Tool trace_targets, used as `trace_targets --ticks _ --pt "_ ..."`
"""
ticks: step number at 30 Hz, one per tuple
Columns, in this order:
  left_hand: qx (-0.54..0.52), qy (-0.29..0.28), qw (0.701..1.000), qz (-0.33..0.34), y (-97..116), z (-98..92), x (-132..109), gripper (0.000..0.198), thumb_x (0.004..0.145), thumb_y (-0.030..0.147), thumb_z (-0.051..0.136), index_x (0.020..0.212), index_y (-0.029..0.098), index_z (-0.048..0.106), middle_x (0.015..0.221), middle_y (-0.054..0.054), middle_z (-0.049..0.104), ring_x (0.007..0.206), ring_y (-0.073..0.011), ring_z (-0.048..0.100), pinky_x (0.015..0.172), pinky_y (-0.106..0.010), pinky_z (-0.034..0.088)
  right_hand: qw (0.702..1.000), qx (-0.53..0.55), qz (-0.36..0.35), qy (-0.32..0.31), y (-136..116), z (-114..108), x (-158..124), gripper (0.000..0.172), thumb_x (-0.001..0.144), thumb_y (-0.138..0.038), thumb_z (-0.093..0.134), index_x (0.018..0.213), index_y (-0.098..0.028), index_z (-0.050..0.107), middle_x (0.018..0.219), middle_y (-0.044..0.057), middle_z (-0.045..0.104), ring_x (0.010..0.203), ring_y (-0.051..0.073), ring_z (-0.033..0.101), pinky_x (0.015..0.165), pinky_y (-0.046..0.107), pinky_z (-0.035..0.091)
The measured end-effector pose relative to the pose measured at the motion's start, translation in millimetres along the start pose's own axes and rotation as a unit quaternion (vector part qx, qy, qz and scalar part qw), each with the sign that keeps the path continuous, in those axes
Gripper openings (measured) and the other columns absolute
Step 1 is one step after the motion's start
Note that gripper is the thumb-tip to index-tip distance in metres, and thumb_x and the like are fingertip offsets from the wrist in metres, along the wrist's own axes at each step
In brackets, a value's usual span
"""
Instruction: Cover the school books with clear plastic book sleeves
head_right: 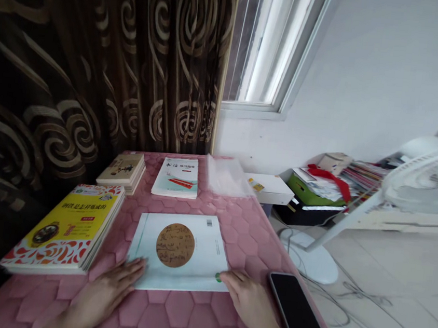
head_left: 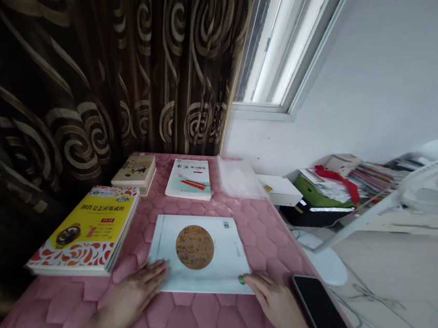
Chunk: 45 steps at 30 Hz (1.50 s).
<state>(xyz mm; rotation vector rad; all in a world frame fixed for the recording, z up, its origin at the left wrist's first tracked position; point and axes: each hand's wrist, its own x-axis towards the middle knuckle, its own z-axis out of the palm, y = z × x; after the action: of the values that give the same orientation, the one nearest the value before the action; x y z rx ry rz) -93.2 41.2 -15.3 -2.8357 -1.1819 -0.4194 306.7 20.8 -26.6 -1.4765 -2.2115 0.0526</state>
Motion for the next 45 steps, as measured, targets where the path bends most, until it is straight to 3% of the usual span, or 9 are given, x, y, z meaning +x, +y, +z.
trace_targets --ticks 6,11,14,16,19,23,30,37,45 --pt "0.004 0.125 0.991 -0.056 -16 -6.8 -3 0.029 0.096 0.026 0.046 0.110 0.031 0.071 0.104 0.001 0.076 0.093 -0.0159 0.071 0.095 -0.034 0.055 0.996 0.063 0.055 -0.014 -1 -6 23 0.033 0.095 -0.027 0.038 0.086 -0.026 0.070 0.083 0.001 0.076 0.069 0.017 0.071 0.065 0.026 0.056" --pt "0.107 0.228 0.959 -0.132 14 -0.1 -4 0.036 0.093 0.017 0.046 0.122 0.027 0.063 0.121 -0.007 0.069 0.110 -0.0238 0.065 0.102 -0.046 0.047 0.991 0.096 0.090 0.016 -1 -22 55 0.032 0.093 -0.031 0.040 0.084 -0.026 0.070 0.084 0.001 0.076 0.070 0.018 0.071 0.061 0.028 0.054" --pt "0.080 0.174 0.982 -0.002 44 10.8 5 0.042 0.095 0.014 0.040 0.131 0.029 0.056 0.123 -0.004 0.068 0.115 -0.0183 0.062 0.099 -0.034 0.051 0.990 0.108 0.085 0.031 5 -36 81 0.030 0.091 -0.031 0.042 0.083 -0.025 0.070 0.082 0.001 0.076 0.071 0.019 0.070 0.062 0.029 0.054" --pt "0.061 0.119 0.990 0.042 58 20.8 17 0.038 0.095 0.018 0.043 0.130 0.026 0.057 0.126 -0.005 0.067 0.120 -0.0203 0.059 0.099 -0.036 0.052 0.991 0.096 0.081 0.050 12 -45 103 0.029 0.090 -0.030 0.043 0.085 -0.024 0.071 0.086 0.003 0.076 0.073 0.019 0.070 0.065 0.030 0.054" --pt "0.053 0.082 0.995 0.009 66 36.1 33 0.034 0.092 0.022 0.052 0.124 0.019 0.061 0.127 -0.010 0.065 0.117 -0.0261 0.062 0.093 -0.041 0.057 0.991 0.079 0.079 0.071 24 -56 145 0.026 0.090 -0.031 0.048 0.089 -0.022 0.072 0.089 0.004 0.075 0.079 0.020 0.069 0.075 0.032 0.053" --pt "0.030 0.064 0.997 -0.044 65 46.7 40 0.036 0.087 0.016 0.056 0.122 0.016 0.061 0.125 -0.012 0.066 0.110 -0.0266 0.065 0.088 -0.040 0.059 0.980 0.127 0.133 0.080 36 -62 212 0.022 0.088 -0.027 0.052 0.085 -0.018 0.072 0.077 0.003 0.073 0.070 0.017 0.067 0.067 0.027 0.052" --pt "0.054 0.039 0.997 -0.046 66 47.8 44 0.038 0.079 0.006 0.060 0.117 0.012 0.063 0.118 -0.011 0.069 0.104 -0.0237 0.067 0.087 -0.035 0.059 0.963 0.137 0.210 0.104 54 -43 301 0.019 0.083 -0.017 0.053 0.084 -0.016 0.073 0.076 0.002 0.073 0.060 0.013 0.066 0.063 0.022 0.049" --pt "0.066 -0.011 0.998 -0.014 58 59.9 48 0.040 0.087 0.020 0.061 0.125 0.012 0.057 0.121 -0.013 0.068 0.104 -0.0240 0.067 0.081 -0.031 0.059 0.955 0.085 0.257 0.120 69 -10 330 0.022 0.077 -0.009 0.053 0.079 -0.015 0.074 0.077 0.007 0.074 0.076 0.018 0.068 0.069 0.022 0.046" --pt "0.160 0.037 0.984 0.062 59 80.7 41 0.038 0.092 0.023 0.051 0.123 0.002 0.057 0.117 -0.021 0.068 0.105 -0.0280 0.066 0.080 -0.035 0.058 0.957 0.061 0.257 0.122 69 9 333 0.030 0.080 -0.011 0.052 0.100 -0.014 0.074 0.098 0.010 0.075 0.089 0.020 0.069 0.080 0.025 0.049"
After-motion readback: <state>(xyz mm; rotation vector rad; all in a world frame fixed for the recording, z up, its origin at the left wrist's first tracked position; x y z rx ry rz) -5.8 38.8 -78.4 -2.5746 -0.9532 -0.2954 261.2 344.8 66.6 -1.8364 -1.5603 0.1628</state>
